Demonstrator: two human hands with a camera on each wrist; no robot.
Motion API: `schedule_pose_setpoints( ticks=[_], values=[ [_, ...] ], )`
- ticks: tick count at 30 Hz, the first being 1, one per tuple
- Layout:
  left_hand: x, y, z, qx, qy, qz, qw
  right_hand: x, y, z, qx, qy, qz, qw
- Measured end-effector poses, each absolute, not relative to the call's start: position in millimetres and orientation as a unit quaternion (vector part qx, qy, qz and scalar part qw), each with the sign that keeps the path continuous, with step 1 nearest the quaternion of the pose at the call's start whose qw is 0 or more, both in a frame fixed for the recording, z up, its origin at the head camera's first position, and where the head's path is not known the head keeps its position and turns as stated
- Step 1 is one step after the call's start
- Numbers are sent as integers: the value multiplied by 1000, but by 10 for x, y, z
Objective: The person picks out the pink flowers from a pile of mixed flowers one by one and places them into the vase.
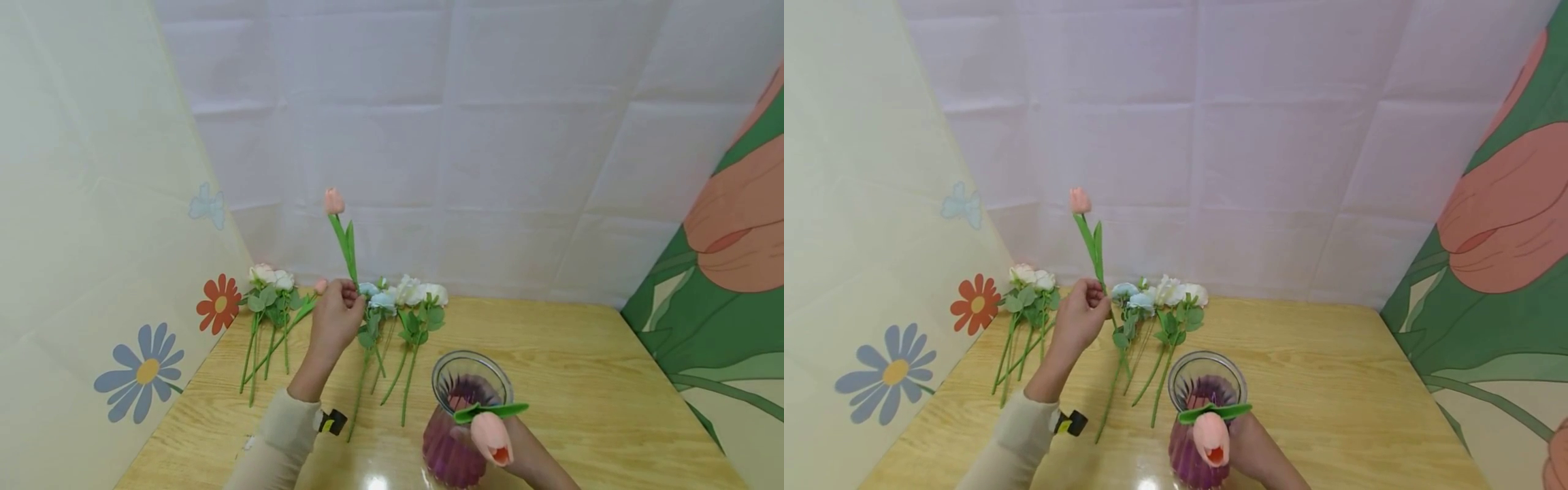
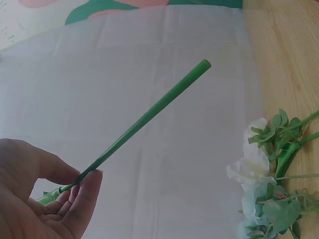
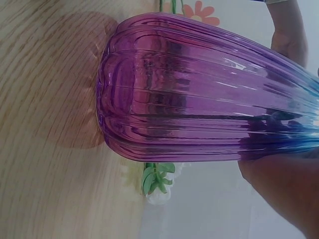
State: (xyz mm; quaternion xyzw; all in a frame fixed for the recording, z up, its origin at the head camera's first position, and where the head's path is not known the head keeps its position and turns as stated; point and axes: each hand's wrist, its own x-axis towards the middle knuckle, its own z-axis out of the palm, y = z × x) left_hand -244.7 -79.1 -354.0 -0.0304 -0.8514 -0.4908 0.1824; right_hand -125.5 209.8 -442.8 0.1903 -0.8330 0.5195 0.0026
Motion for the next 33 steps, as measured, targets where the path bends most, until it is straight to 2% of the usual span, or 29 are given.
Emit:
schedule_pose_setpoints(
  ticks=[14, 23, 33],
  values=[
    [-2252, -674, -3294, -68, -827, -523, 194, -1374, 2009, -4471, 292, -757, 582, 57],
    [-2185, -622, -3179, -80, -815, -540, 196, -1371, 2018, -4469, 297, -748, 591, 47],
    [-2107, -546, -3041, -114, -798, -551, 217, -1383, 2012, -4483, 305, -755, 576, 78]
  ],
)
